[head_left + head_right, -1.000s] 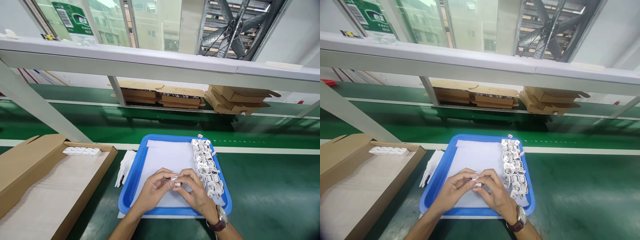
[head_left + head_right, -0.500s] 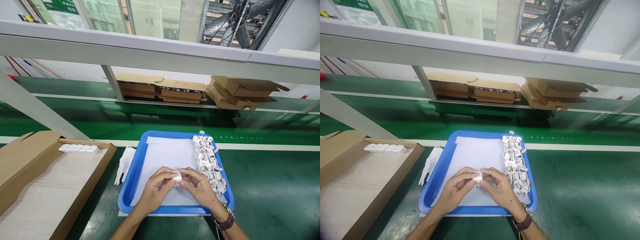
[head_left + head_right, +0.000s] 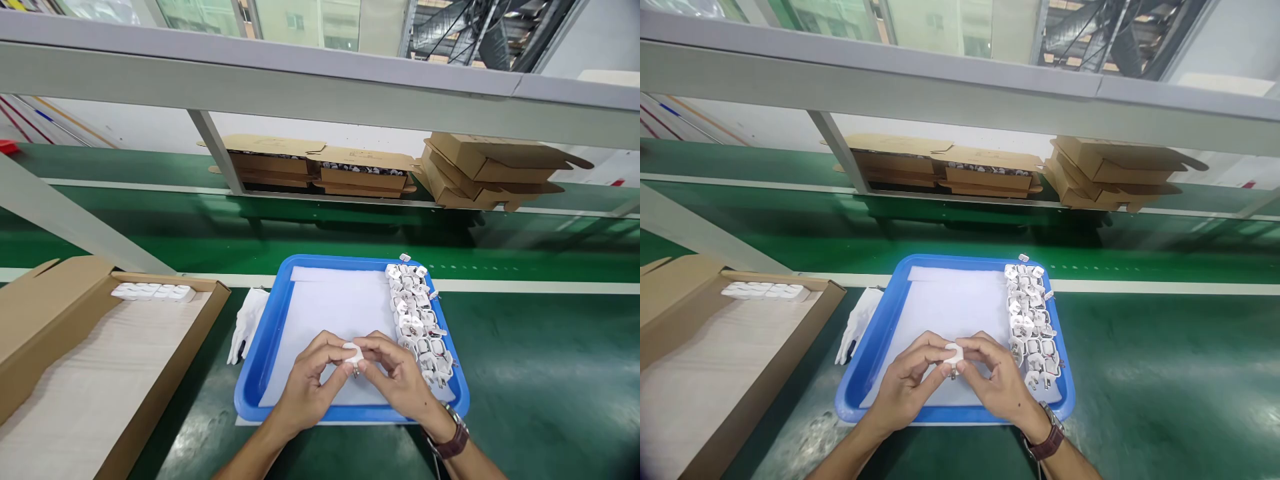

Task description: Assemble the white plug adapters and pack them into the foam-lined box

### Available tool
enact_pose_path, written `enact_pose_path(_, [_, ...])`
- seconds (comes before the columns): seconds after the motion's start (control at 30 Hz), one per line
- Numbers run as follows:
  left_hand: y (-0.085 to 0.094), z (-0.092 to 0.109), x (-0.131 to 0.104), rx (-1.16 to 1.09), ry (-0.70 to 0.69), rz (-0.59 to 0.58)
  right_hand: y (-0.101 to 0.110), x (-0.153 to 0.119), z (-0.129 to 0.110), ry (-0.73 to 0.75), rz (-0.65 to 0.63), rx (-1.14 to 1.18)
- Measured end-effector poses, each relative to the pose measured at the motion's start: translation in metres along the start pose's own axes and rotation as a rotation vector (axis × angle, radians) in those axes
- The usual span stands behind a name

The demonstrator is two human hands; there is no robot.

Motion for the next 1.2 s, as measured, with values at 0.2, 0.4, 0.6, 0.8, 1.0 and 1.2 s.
enact_pose_path(0.2, [-0.002,-0.011,0.002,-0.063,0.108,-0.023,0.009,-0.003,0.017,-0.104,0.085,-0.045])
enact_pose_path(0.4, [0.000,-0.023,-0.002,0.065,0.210,0.050,0.008,-0.003,0.020,-0.166,0.097,0.013])
enact_pose_path(0.6, [0.007,-0.024,-0.003,0.059,0.159,0.132,0.010,-0.005,0.026,-0.219,0.109,-0.052])
enact_pose_path(0.8, [0.032,-0.004,-0.006,0.275,0.089,0.253,0.000,-0.010,0.018,-0.142,0.114,-0.456])
enact_pose_path(1.0, [0.122,0.078,-0.036,0.696,0.047,0.577,-0.029,-0.018,0.005,0.131,0.050,-0.976])
enact_pose_path(1.2, [0.263,0.094,-0.076,1.028,0.442,0.704,-0.048,-0.026,0.008,0.341,-0.044,-1.220])
Point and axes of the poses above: each hand's wrist, its own x-axis towards the middle knuckle, its own y-axis out of the back of the hand, z = x × y, the point moved 10 cm from there along x, towards the middle knuckle, and after that the axes turned 15 degrees about -z, right-handed, at the moved point
